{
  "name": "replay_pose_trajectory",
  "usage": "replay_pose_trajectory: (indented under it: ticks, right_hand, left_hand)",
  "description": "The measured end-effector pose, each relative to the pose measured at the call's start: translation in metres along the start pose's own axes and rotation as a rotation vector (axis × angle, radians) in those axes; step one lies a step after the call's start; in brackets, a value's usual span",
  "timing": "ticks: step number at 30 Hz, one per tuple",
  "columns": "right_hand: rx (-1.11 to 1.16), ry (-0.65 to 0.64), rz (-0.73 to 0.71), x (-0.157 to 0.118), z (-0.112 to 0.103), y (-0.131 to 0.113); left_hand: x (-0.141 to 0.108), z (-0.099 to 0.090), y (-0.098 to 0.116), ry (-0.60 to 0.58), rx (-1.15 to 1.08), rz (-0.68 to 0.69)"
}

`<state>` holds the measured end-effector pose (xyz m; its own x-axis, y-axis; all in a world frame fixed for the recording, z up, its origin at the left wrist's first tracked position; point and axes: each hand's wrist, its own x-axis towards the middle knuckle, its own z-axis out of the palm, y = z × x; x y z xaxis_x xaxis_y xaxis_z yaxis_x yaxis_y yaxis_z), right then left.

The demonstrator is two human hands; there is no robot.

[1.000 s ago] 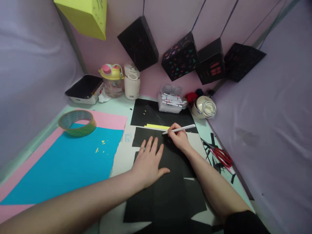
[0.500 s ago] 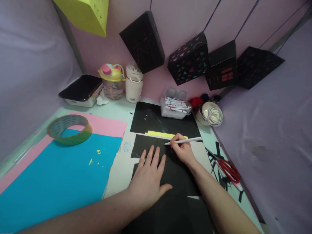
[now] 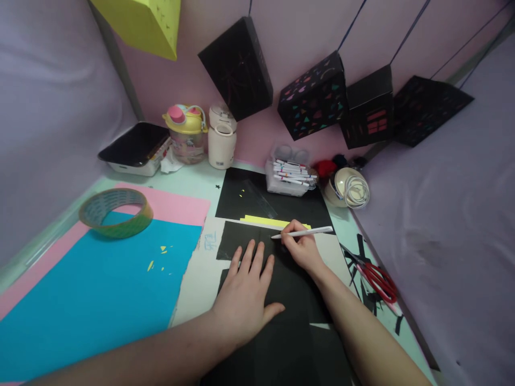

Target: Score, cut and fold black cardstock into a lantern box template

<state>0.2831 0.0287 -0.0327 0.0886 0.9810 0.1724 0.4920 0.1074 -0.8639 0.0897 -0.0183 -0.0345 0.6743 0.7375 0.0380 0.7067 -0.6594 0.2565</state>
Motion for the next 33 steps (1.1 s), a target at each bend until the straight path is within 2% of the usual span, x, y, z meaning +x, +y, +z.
replay_pose_trajectory:
  ticks: [23,33]
  right_hand:
    - [-0.052,0.044,0.004,0.001,0.0007,0.0008]
    - [-0.057,0.059,-0.006,0.0014,0.001,0.0012]
  left_hand:
    - [-0.0011,0.0036,-0.0009,0.042,0.016,0.008]
    - [0.0,-0.0009,-0.0006,0.017,0.009,0.005]
